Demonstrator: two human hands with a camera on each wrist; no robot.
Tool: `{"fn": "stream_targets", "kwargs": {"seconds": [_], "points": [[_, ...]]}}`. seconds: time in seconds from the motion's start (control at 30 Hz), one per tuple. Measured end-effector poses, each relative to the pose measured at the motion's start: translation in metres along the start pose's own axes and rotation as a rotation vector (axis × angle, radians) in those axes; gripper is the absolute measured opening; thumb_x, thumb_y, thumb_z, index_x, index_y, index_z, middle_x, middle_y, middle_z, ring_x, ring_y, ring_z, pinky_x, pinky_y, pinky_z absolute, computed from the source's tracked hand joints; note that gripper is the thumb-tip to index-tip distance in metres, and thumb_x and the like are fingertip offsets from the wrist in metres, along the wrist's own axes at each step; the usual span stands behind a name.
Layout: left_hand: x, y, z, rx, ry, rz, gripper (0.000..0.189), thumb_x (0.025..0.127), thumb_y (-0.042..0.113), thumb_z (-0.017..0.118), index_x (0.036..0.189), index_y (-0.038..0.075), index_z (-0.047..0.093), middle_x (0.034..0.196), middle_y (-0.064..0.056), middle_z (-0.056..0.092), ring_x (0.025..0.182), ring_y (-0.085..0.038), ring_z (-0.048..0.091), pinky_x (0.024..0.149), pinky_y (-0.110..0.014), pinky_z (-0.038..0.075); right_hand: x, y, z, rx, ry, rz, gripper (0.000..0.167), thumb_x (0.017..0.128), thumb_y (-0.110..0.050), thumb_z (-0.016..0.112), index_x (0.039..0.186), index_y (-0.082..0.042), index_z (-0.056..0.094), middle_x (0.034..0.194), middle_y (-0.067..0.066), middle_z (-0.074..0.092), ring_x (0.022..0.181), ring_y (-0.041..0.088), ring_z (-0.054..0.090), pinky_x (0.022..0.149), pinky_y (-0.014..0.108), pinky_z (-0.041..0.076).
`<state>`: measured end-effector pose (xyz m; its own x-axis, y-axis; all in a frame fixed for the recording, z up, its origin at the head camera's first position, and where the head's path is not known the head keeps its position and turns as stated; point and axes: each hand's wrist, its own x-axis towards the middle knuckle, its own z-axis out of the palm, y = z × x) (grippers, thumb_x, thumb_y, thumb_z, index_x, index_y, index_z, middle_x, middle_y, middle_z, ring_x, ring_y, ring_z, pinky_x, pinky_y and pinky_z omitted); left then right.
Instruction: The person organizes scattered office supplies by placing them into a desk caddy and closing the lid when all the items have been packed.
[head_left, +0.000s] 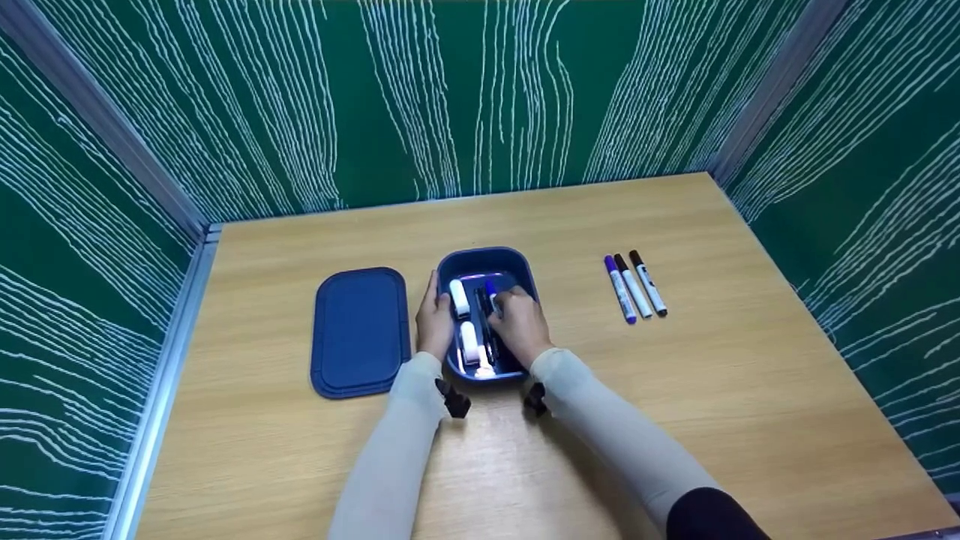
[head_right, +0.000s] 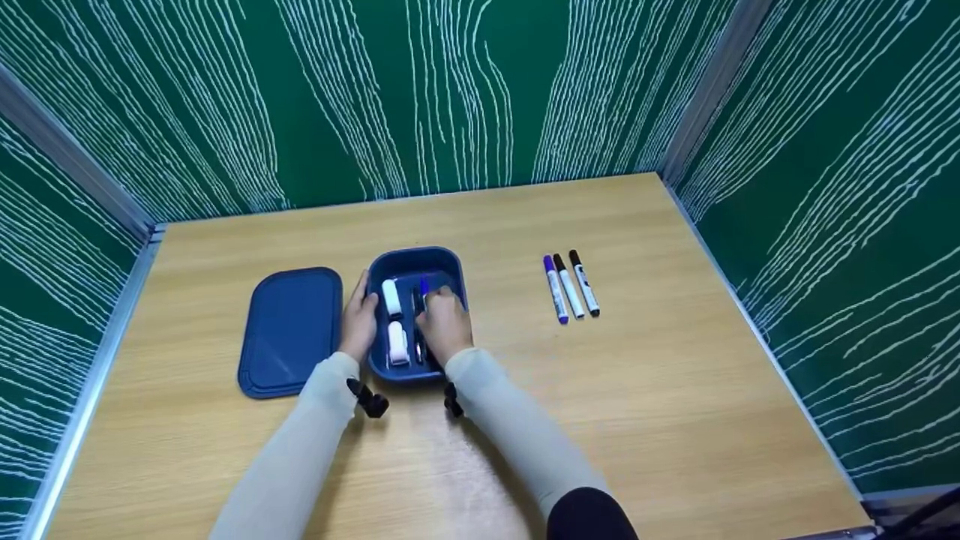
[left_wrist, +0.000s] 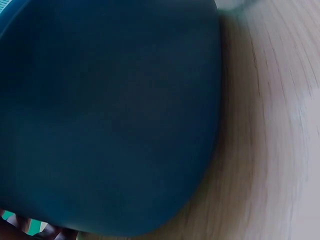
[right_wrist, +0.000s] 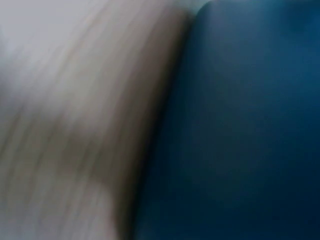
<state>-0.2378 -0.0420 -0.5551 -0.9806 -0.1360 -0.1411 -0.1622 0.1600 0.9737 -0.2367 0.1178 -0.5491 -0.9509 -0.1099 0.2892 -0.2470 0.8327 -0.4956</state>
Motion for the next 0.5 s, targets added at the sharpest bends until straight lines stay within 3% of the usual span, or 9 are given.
{"fn": "stream_targets", "kwargs": {"seconds": [0.17,0.5], "points": [[-0.0002,0.0009,0.0003,0.003,0.005,-0.003,0.053,0.108,0.022,0.036,0.157,0.037,0.021,0.163,0.002,0.022,0.149,-0.024,0.022,0.121,-0.043,0.022,-0.0005,0.0,0.0009,-0.02,-0.012,-0.001,0.013,0.078,-0.006,0.069,0.088,0.0,0.073,0.088,0.012,0.065,0.076,0.028,0.066,0.067,0.042,0.056],[-0.0016,0.001,-0.0003,-0.005,0.002,0.002,0.053,0.108,0.022,0.035,0.157,0.035,0.02,0.163,0.002,0.023,0.149,-0.022,0.022,0.121,-0.042,0.022,-0.0007,0.0012,0.0061,-0.052,-0.01,-0.001,0.004,0.077,-0.006,0.067,0.079,-0.004,0.069,0.079,0.008,0.06,0.069,0.027,0.063,0.062,0.044,0.054]]}}
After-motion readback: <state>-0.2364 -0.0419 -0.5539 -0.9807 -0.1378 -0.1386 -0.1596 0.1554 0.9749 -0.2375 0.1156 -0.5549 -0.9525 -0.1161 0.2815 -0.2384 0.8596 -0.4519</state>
